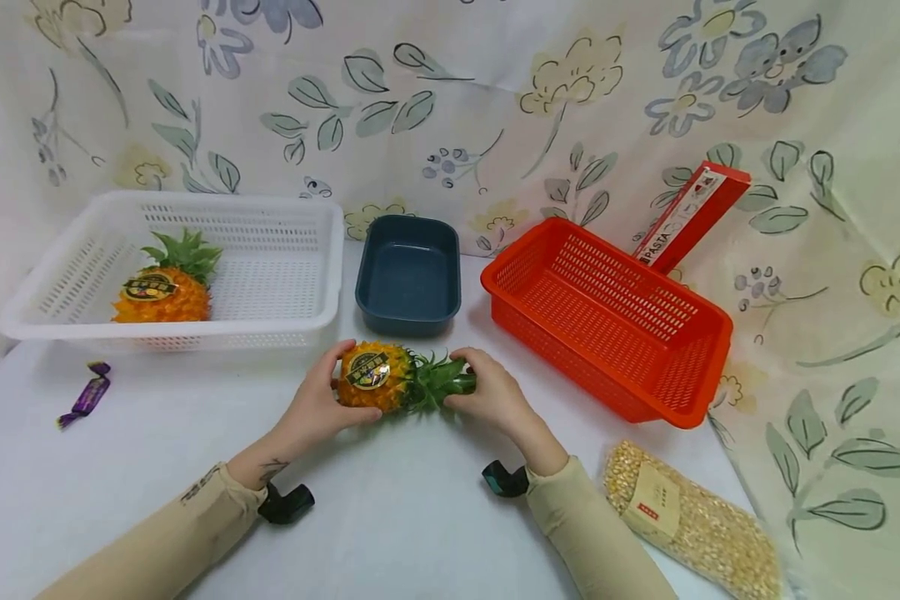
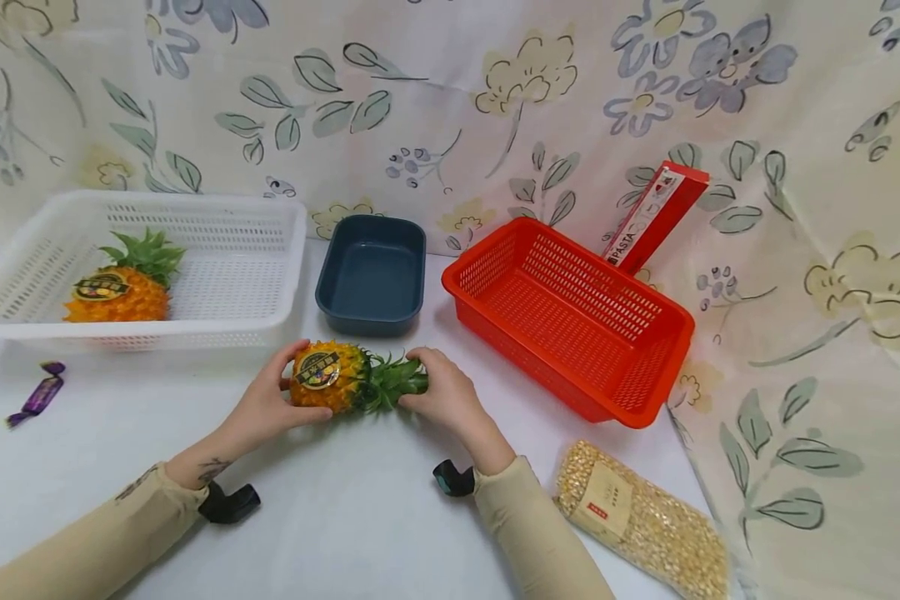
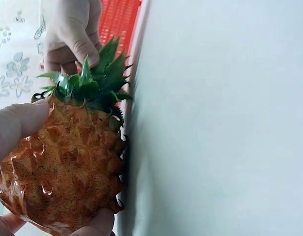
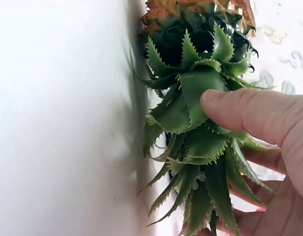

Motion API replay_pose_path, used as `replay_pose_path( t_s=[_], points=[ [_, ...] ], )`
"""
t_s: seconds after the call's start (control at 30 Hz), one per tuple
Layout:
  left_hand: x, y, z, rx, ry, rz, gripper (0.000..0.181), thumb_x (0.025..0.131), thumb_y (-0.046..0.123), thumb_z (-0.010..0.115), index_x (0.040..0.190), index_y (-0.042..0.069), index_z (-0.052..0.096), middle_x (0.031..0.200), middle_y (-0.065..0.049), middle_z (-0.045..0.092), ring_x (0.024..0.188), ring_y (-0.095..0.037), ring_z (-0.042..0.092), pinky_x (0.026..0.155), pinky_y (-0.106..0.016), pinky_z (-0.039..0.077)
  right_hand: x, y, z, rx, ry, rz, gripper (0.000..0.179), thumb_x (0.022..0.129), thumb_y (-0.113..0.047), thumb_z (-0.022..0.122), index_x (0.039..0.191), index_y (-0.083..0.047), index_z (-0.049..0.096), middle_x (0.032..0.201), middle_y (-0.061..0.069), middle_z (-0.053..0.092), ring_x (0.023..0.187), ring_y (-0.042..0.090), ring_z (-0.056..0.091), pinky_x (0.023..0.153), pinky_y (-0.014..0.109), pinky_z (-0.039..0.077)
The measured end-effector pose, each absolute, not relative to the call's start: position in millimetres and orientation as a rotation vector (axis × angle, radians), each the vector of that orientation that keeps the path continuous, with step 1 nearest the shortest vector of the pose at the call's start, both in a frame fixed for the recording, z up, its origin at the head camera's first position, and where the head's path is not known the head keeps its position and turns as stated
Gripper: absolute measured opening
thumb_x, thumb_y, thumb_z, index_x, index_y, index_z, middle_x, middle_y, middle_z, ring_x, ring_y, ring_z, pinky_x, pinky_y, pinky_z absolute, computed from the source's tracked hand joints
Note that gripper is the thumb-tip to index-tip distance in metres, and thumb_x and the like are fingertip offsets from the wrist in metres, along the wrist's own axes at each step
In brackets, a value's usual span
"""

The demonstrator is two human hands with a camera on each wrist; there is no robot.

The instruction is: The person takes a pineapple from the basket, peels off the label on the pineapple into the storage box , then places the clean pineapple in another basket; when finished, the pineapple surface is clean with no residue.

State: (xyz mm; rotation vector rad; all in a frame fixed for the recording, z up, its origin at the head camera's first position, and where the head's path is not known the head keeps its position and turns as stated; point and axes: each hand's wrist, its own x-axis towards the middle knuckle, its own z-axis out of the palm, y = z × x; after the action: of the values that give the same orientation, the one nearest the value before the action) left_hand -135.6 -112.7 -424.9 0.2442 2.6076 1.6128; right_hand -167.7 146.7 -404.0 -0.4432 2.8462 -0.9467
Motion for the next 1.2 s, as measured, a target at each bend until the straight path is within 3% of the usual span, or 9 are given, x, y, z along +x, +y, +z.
replay_pose_path(
  t_s=[0.3,0.83,1.07,1.2],
  points=[
    [-155,-106,-428,0.294,2.586,1.675,0.099,0.062,0.017,0.086,0.141,0.006,0.028,0.140,-0.017,0.037,0.110,-0.034,0.048,0.088,-0.047,0.044,-175,152,-408,-0.394,2.878,-0.959,0.058,0.070,-0.020,0.080,0.121,-0.017,0.053,0.113,0.004,0.058,0.098,0.021,0.055,0.085,0.041,0.046],
    [-171,-102,-427,0.319,2.512,1.733,0.096,0.063,0.013,0.085,0.141,0.013,0.030,0.139,-0.015,0.036,0.104,-0.035,0.050,0.086,-0.044,0.046,-179,156,-404,-0.326,2.889,-0.969,0.058,0.072,-0.020,0.078,0.124,-0.017,0.052,0.119,0.005,0.058,0.101,0.023,0.055,0.088,0.043,0.046],
    [-174,-102,-428,0.323,2.526,1.711,0.095,0.063,0.016,0.086,0.141,0.016,0.032,0.138,-0.012,0.038,0.107,-0.032,0.049,0.087,-0.044,0.045,-182,159,-386,-0.392,2.831,-0.990,0.068,0.073,-0.031,0.078,0.130,-0.011,0.047,0.132,0.008,0.047,0.118,0.028,0.047,0.098,0.047,0.040],
    [-174,-102,-428,0.338,2.526,1.724,0.095,0.062,0.015,0.086,0.141,0.014,0.032,0.138,-0.013,0.038,0.112,-0.031,0.046,0.089,-0.046,0.044,-188,154,-359,-0.518,2.862,-1.101,0.054,0.081,-0.027,0.070,0.127,-0.005,0.051,0.130,0.011,0.048,0.121,0.031,0.045,0.101,0.048,0.038]
  ],
)
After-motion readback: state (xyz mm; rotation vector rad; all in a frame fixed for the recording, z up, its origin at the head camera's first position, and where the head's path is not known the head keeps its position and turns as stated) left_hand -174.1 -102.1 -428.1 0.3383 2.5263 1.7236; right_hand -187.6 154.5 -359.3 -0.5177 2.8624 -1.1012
